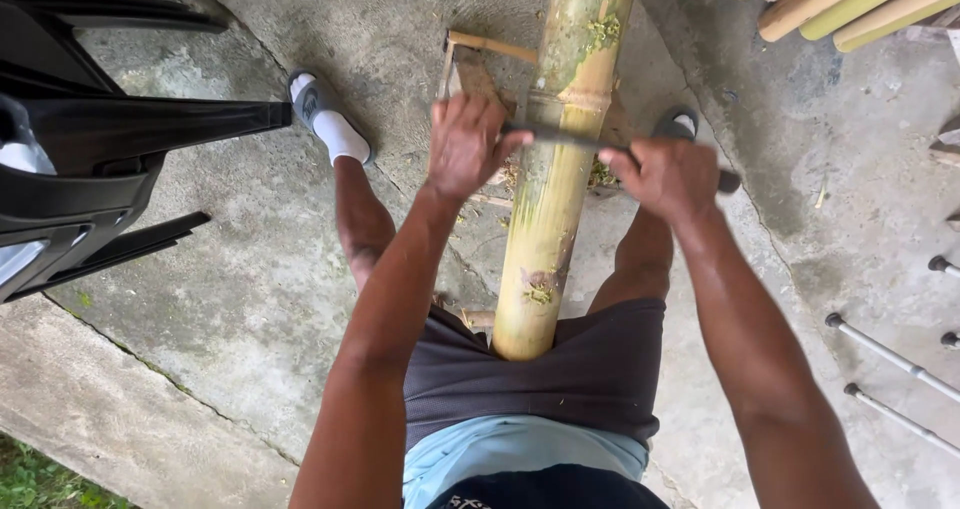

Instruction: The recorder uses a large blade to scrape the outer skin from a bamboo pole held between their legs.

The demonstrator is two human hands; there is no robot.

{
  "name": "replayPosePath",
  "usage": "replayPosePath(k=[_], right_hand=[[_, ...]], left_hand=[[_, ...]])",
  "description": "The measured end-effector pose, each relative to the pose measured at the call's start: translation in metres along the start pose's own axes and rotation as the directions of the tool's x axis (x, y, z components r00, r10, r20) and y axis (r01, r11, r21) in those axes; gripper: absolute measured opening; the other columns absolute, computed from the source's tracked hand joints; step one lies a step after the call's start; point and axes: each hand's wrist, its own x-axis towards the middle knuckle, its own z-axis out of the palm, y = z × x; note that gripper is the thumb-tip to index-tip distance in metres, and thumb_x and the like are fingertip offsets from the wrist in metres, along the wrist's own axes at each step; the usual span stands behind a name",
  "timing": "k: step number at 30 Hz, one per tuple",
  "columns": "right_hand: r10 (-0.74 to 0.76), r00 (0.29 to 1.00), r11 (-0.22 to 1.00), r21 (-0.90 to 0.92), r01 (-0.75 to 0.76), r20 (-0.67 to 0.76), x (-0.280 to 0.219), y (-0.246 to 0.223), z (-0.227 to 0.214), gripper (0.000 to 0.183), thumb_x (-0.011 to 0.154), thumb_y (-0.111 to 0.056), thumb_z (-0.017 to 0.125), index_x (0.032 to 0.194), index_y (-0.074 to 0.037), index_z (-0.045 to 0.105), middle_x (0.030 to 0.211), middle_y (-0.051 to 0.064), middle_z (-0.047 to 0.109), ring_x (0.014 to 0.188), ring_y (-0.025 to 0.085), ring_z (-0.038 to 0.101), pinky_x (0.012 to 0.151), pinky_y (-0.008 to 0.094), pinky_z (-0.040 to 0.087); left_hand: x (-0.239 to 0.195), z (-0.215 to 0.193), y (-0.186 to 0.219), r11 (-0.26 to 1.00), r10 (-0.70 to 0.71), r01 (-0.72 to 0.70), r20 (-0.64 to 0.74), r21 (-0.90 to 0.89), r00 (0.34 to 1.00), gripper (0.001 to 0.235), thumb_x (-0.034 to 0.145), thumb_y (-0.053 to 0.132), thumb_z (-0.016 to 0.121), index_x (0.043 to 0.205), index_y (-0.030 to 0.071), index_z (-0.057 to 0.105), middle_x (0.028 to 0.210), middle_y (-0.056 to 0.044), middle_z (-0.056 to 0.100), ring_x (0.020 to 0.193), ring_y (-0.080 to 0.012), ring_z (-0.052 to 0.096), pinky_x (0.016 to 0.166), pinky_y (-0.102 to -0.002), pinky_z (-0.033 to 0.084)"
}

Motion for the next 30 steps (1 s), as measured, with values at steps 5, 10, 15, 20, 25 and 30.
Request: replayPosePath(k=[5, 10, 15, 20, 25, 30], right_hand=[[-0.092, 0.988, 0.996, -0.011, 0.092, -0.123, 0.028, 0.018, -0.010, 0.067, 0.107, -0.066, 0.062, 0.064, -0.015, 0.058, 0.051, 0.005, 0.051, 0.046, 0.023, 0.051, 0.047, 0.039, 0.040], [-0.120, 0.983, 0.993, 0.004, 0.122, -0.137, 0.006, 0.007, -0.002, 0.067, 0.106, -0.067, 0.062, 0.065, -0.013, 0.056, 0.053, 0.006, 0.049, 0.045, 0.025, 0.050, 0.047, 0.041, 0.040], [-0.073, 0.996, 0.996, 0.039, 0.075, -0.045, -0.052, -0.002, 0.043, 0.068, 0.104, -0.071, 0.042, 0.061, -0.020, 0.053, 0.046, -0.003, 0.045, 0.035, 0.013, 0.038, 0.035, 0.034, 0.033], [-0.093, 0.995, 0.990, 0.113, 0.089, 0.025, -0.125, -0.034, 0.061, 0.066, 0.104, -0.067, 0.040, 0.059, -0.019, 0.051, 0.046, -0.004, 0.045, 0.032, 0.010, 0.035, 0.030, 0.033, 0.031], [-0.123, 0.983, 0.969, 0.196, 0.148, -0.135, -0.167, -0.064, 0.049, 0.065, 0.110, -0.063, 0.045, 0.063, -0.018, 0.051, 0.053, -0.002, 0.048, 0.040, 0.009, 0.040, 0.040, 0.034, 0.034], [-0.058, 0.992, 0.986, 0.163, 0.039, 0.114, -0.121, -0.024, 0.057, 0.061, 0.101, -0.063, 0.052, 0.060, -0.018, 0.056, 0.044, -0.003, 0.047, 0.030, 0.012, 0.038, 0.030, 0.033, 0.030]], left_hand=[[0.040, -0.022, 0.004, 1.000, 0.002, -0.002, -0.032, 0.002, 1.000, 0.055, 0.101, 0.066, 0.052, 0.092, 0.014, 0.066, 0.090, -0.005, 0.060, 0.092, -0.0239, 0.052, 0.085, -0.042, 0.036], [0.013, -0.034, 0.018, 1.000, -0.024, 0.024, 0.003, -0.007, 1.000, 0.052, 0.100, 0.064, 0.057, 0.091, 0.013, 0.065, 0.089, -0.005, 0.058, 0.091, -0.0238, 0.051, 0.085, -0.042, 0.035], [-0.051, -0.025, 0.032, 0.999, -0.045, 0.044, 0.064, 0.013, 0.997, 0.052, 0.099, 0.064, 0.056, 0.082, 0.015, 0.062, 0.079, -0.003, 0.053, 0.079, -0.0222, 0.046, 0.079, -0.041, 0.034], [-0.123, -0.055, 0.069, 0.997, -0.082, 0.081, 0.101, 0.010, 0.992, 0.049, 0.099, 0.062, 0.057, 0.083, 0.016, 0.061, 0.081, -0.002, 0.054, 0.078, -0.0214, 0.047, 0.078, -0.041, 0.033], [-0.171, -0.066, 0.091, 0.993, -0.113, 0.116, 0.163, -0.005, 0.980, 0.046, 0.097, 0.061, 0.057, 0.087, 0.016, 0.063, 0.086, -0.001, 0.057, 0.084, -0.0219, 0.051, 0.082, -0.042, 0.034], [-0.120, -0.033, 0.062, 0.998, -0.054, 0.056, 0.116, -0.011, 0.992, 0.053, 0.097, 0.066, 0.056, 0.078, 0.017, 0.063, 0.074, -0.001, 0.055, 0.073, -0.0201, 0.047, 0.076, -0.041, 0.033]])
